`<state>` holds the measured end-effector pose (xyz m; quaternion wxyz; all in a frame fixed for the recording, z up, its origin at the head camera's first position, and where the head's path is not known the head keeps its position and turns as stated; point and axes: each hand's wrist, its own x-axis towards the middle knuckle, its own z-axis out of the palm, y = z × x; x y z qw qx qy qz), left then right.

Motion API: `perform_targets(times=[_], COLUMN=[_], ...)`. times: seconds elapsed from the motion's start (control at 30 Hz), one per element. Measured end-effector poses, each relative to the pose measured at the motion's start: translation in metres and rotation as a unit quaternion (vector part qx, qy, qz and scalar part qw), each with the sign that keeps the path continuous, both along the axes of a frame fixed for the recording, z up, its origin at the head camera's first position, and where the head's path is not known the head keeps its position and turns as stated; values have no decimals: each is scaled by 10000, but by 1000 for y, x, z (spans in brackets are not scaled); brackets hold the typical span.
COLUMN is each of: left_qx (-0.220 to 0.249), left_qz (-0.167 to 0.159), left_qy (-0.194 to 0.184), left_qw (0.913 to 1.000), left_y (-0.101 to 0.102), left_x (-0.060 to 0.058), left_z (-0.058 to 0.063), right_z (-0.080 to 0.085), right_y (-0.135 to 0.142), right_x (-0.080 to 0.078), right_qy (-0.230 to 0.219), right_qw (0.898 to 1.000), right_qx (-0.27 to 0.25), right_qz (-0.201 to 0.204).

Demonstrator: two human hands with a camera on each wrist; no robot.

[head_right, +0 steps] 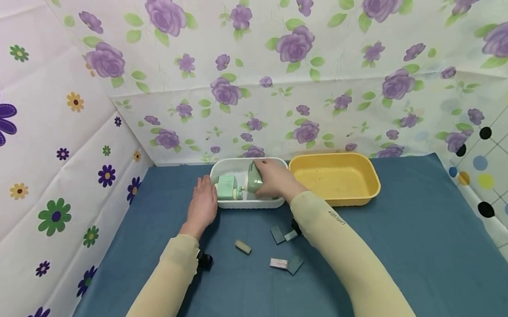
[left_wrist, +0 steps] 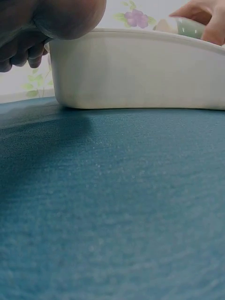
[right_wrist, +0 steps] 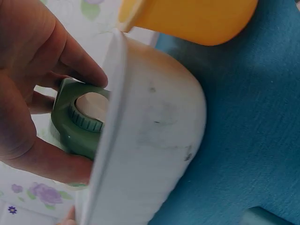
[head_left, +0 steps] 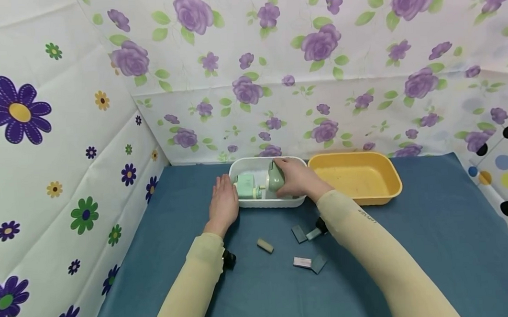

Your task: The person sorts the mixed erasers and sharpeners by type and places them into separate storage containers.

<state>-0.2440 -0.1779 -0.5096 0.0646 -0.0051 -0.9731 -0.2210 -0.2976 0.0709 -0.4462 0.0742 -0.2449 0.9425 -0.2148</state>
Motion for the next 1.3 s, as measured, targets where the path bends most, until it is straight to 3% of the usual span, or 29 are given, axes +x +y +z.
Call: perform_targets(times=[0.17, 0.57, 1.03, 1.3], left_qx=[-22, -33, 17, 47], left_qz=[3, 32, 59, 46], left_qy=[-36, -49, -104, -67], left_qw=[10000, 10000, 9999, 10000], left_y=[0, 0, 1, 1], left_x=[0, 3, 2, 0], left_z=[0, -1, 0, -2], right_z=[-11, -19, -16, -10], right_y=[-3, -10, -7, -1], right_x=[-6, -8, -9, -7], right_qy=[-107, -548, -861, -946], right_qw=[9993, 9954, 9936, 9933], right_qx=[331, 790, 728, 538], right_qz=[168, 54, 105, 391])
